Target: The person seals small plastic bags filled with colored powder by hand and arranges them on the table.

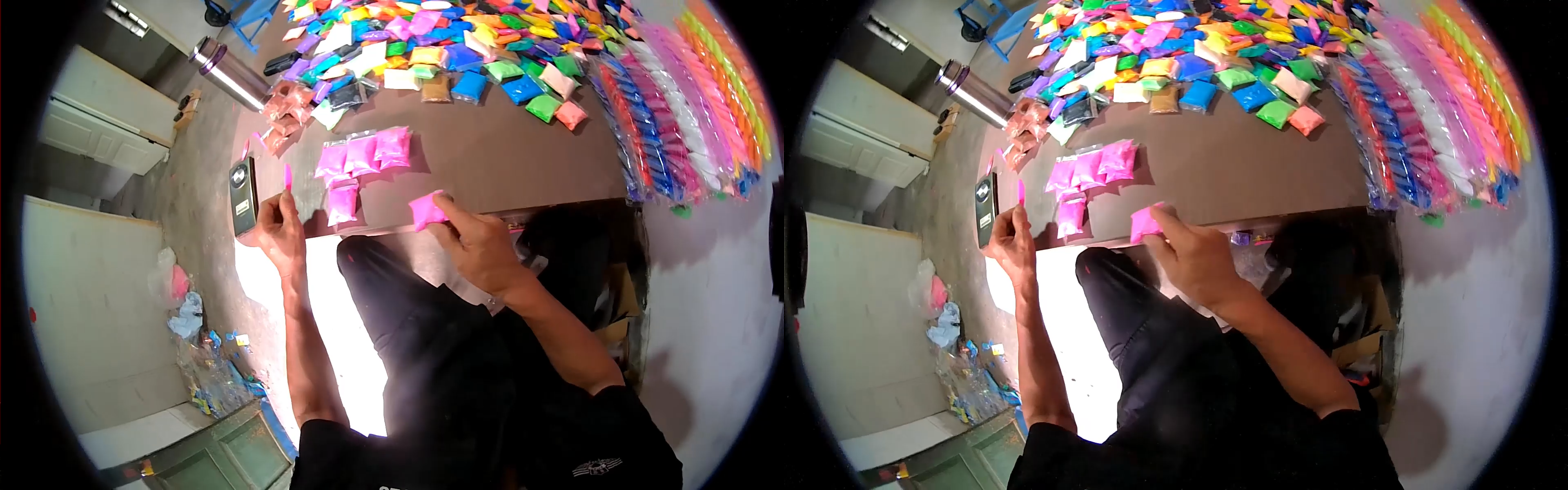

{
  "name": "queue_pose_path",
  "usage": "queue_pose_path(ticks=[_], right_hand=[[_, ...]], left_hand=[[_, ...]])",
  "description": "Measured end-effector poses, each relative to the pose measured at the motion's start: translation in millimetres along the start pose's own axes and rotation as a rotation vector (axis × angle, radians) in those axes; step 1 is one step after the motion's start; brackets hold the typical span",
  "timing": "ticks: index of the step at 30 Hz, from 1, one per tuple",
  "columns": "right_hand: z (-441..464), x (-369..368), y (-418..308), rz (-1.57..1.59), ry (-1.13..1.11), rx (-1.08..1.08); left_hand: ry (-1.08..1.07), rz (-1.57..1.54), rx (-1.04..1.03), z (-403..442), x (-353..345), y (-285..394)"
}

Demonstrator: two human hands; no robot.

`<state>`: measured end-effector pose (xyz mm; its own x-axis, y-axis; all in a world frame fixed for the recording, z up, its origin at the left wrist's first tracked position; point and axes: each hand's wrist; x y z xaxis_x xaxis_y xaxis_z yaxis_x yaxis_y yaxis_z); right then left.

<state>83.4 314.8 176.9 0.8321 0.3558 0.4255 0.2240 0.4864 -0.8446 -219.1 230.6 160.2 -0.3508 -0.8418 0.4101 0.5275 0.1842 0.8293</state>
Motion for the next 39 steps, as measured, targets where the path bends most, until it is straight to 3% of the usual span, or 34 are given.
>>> queue_pose_path(ticks=[2, 4, 9, 11, 14, 39], right_hand=[[11.3, -17.9, -4.7, -0.079, 0.046, 0.188], [22.1, -31.6, -9.2, -0.169, 0.014, 0.218], [33.7, -51.3, -12.7, -0.312, -0.087, 0.176], [37.9, -60.1, -7.5, -0.332, 0.017, 0.326], [44.9, -64.1, -5.6, -0.313, 0.015, 0.379], [55.6, -67.2, 4.5, -0.265, -0.001, 0.450]], left_hand=[[-0.006, 0.176, -0.082, 8.0, -5.9, -17.3], [0.030, 0.225, -0.176, 12.3, -13.8, -15.2], [0.050, 0.275, -0.105, 11.4, -15.5, -14.5], [0.066, 0.267, -0.117, 10.6, -16.2, -17.2], [0.067, 0.251, -0.110, 8.8, -16.9, -16.9], [0.107, 0.289, -0.173, 5.3, -18.6, -11.0]])
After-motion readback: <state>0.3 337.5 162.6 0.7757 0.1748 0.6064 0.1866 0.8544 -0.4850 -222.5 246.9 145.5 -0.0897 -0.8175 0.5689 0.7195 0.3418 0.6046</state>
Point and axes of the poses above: each hand's wrist, its own z-axis towards the middle knuckle, its own x-axis out of the back of the hand, y = z × x, and after that the axes turned 5 degrees about z, right-handed
